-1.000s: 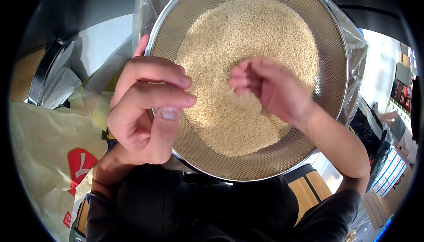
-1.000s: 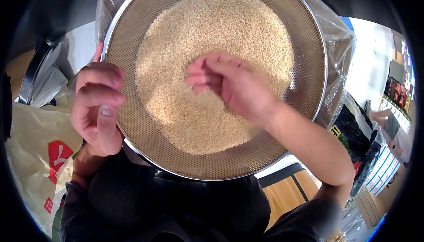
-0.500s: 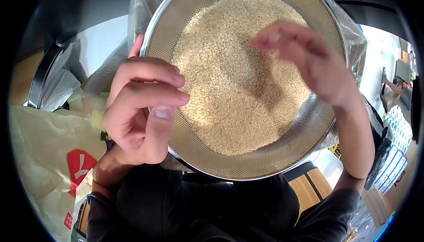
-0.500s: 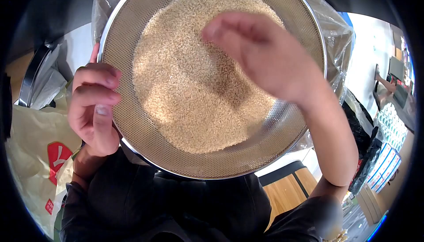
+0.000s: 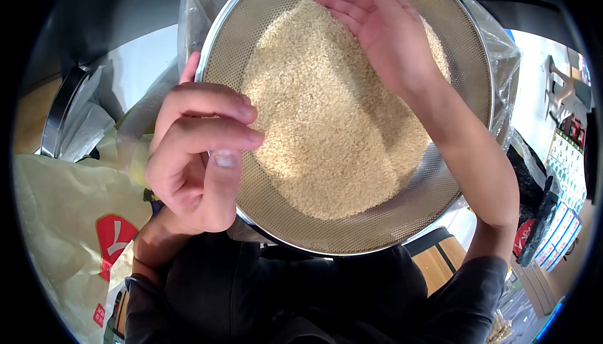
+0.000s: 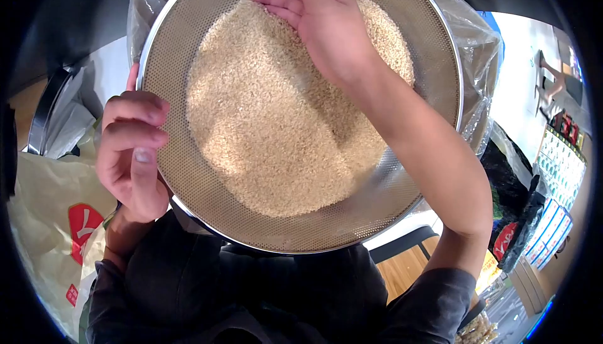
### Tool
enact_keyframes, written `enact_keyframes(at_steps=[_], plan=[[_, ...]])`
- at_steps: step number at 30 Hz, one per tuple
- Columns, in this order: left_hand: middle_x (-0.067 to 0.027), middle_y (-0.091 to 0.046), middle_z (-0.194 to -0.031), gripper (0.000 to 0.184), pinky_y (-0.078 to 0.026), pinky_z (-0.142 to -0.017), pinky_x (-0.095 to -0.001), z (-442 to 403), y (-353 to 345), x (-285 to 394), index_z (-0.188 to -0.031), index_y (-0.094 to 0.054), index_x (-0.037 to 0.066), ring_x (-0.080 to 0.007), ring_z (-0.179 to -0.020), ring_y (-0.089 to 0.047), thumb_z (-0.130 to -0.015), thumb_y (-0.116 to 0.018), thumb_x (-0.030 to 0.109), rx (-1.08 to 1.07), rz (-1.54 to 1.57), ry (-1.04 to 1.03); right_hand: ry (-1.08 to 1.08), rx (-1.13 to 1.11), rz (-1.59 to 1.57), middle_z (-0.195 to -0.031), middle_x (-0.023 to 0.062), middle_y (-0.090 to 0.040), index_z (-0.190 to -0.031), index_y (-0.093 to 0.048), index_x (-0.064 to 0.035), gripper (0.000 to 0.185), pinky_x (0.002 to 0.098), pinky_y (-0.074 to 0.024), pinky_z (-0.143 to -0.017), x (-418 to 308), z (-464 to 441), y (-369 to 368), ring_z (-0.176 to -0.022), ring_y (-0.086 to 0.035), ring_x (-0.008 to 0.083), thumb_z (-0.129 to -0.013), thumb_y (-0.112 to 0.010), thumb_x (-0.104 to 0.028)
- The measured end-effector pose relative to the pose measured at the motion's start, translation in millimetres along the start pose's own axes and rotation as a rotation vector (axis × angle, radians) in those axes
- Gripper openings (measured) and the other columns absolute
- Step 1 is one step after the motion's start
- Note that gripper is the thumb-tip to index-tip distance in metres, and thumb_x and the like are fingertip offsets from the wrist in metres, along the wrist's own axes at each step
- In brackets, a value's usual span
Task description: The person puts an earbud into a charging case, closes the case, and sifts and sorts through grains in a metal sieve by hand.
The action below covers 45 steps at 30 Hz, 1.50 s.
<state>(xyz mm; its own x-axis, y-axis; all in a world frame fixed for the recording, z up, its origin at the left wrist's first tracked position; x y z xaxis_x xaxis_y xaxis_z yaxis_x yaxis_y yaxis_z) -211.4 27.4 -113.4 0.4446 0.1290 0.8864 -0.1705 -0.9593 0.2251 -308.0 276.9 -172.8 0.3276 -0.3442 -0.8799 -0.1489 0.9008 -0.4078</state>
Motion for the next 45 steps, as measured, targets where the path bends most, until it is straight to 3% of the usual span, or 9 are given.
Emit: enact_keyframes(at_steps=[11, 13, 19, 24, 28, 31, 33, 42, 45], plan=[[-0.0121, -0.067, -0.098, 0.011, -0.023, -0.121, -0.0524, -0.5, -0.7, -0.2, -0.089, -0.070, 0.003, -0.0206, -0.091, -0.065, -0.086, -0.060, 0.001, 0.038, 0.024, 0.004, -0.471, -0.178, 0.057, -0.116, 0.0124, -0.067, -0.118, -0.063, 0.0006, 0.037, 0.0353, -0.0436, -0.109, 11.9, 61.1, -39.2, -0.119, -0.060, 0.0203, -0.109, -0.038, -0.024], [-0.0119, -0.061, -0.100, 0.013, -0.021, -0.120, -0.0622, -1.7, 0.5, 1.9, -0.088, -0.062, 0.004, -0.0232, -0.095, -0.060, -0.094, -0.054, 0.013, -0.070, -0.079, -0.007, -0.495, -0.283, 0.106, -0.117, 0.0111, -0.068, -0.119, -0.064, -0.0009, 0.037, 0.0362, -0.0425, -0.110, 16.8, 78.2, -39.9, -0.119, -0.060, 0.0207, -0.109, -0.039, -0.026], [-0.0115, -0.061, -0.099, 0.013, -0.021, -0.120, -0.0609, -1.4, 1.8, 3.2, -0.087, -0.064, 0.005, -0.0227, -0.094, -0.060, -0.093, -0.055, 0.011, -0.068, -0.080, 0.011, -0.538, -0.471, 0.196, -0.122, 0.0116, -0.067, -0.125, -0.062, -0.0014, 0.033, 0.0374, -0.0457, -0.107, 0.8, 105.4, -43.0, -0.119, -0.062, 0.0232, -0.107, -0.047, -0.024], [-0.0113, -0.061, -0.099, 0.012, -0.022, -0.120, -0.0602, -1.5, 1.7, 2.5, -0.087, -0.064, 0.005, -0.0228, -0.094, -0.060, -0.093, -0.055, 0.011, -0.063, -0.073, 0.012, -0.406, -0.746, 0.672, -0.114, 0.0133, -0.070, -0.125, -0.063, -0.0022, 0.034, 0.0354, -0.0555, -0.087, -42.2, 98.3, -48.9, -0.103, -0.068, 0.0215, -0.104, -0.056, -0.028], [-0.0112, -0.061, -0.098, 0.012, -0.022, -0.120, -0.0601, -1.5, 0.7, 2.2, -0.087, -0.064, 0.005, -0.0228, -0.093, -0.060, -0.093, -0.055, 0.011, -0.056, -0.062, 0.007, -0.374, -0.707, 1.021, -0.109, 0.0144, -0.070, -0.126, -0.063, -0.0026, 0.031, 0.0359, -0.0571, -0.081, -63.4, 77.9, -40.5, -0.097, -0.070, 0.0219, -0.103, -0.057, -0.023], [-0.0114, -0.061, -0.098, 0.013, -0.022, -0.120, -0.0601, -2.2, 1.3, 2.2, -0.087, -0.064, 0.005, -0.0229, -0.092, -0.060, -0.093, -0.054, 0.011, -0.067, -0.066, 0.001, -0.276, -0.374, 1.333, -0.109, 0.0135, -0.070, -0.125, -0.062, -0.0023, 0.028, 0.0345, -0.0562, -0.084, -62.2, 52.2, -28.5, -0.102, -0.069, 0.0216, -0.102, -0.055, -0.016], [-0.0114, -0.061, -0.098, 0.013, -0.022, -0.120, -0.0603, -2.7, 2.0, 2.6, -0.088, -0.064, 0.005, -0.0229, -0.092, -0.061, -0.093, -0.054, 0.011, -0.073, -0.072, -0.003, 0.151, -0.202, 1.029, -0.112, 0.0132, -0.069, -0.123, -0.062, 0.0000, 0.026, 0.0345, -0.0548, -0.093, -43.0, 35.8, -10.5, -0.109, -0.067, 0.0230, -0.102, -0.052, -0.012], [-0.0114, -0.061, -0.098, 0.013, -0.021, -0.120, -0.0613, -2.7, 2.2, 0.9, -0.090, -0.063, 0.005, -0.0228, -0.092, -0.061, -0.094, -0.053, 0.012, -0.095, -0.083, -0.013, -0.105, 0.138, -0.139, -0.129, 0.0244, -0.060, -0.130, -0.050, 0.0065, 0.034, 0.0401, -0.0415, -0.115, 7.3, 2.9, -29.1, -0.128, -0.056, 0.0342, -0.106, -0.044, -0.016], [-0.0116, -0.061, -0.098, 0.012, -0.021, -0.120, -0.0608, -2.6, 2.6, 1.8, -0.090, -0.063, 0.005, -0.0228, -0.092, -0.061, -0.094, -0.053, 0.011, -0.095, -0.080, -0.014, -0.195, 0.081, -0.238, -0.122, 0.0148, -0.066, -0.126, -0.053, 0.0029, 0.029, 0.0363, -0.0441, -0.112, 14.4, 10.3, -39.0, -0.119, -0.062, 0.0260, -0.104, -0.046, -0.014]])
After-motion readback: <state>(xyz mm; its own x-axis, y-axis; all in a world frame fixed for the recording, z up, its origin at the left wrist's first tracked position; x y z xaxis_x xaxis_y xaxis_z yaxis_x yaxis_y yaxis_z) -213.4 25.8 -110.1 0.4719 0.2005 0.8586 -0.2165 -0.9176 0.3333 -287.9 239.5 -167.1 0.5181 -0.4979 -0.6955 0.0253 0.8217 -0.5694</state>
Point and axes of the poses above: each hand's wrist, its own z-axis away from the middle knuckle, its own y-axis out of the back of the hand, x = y × z, the point moved 2 cm from there along -z, towards the middle knuckle
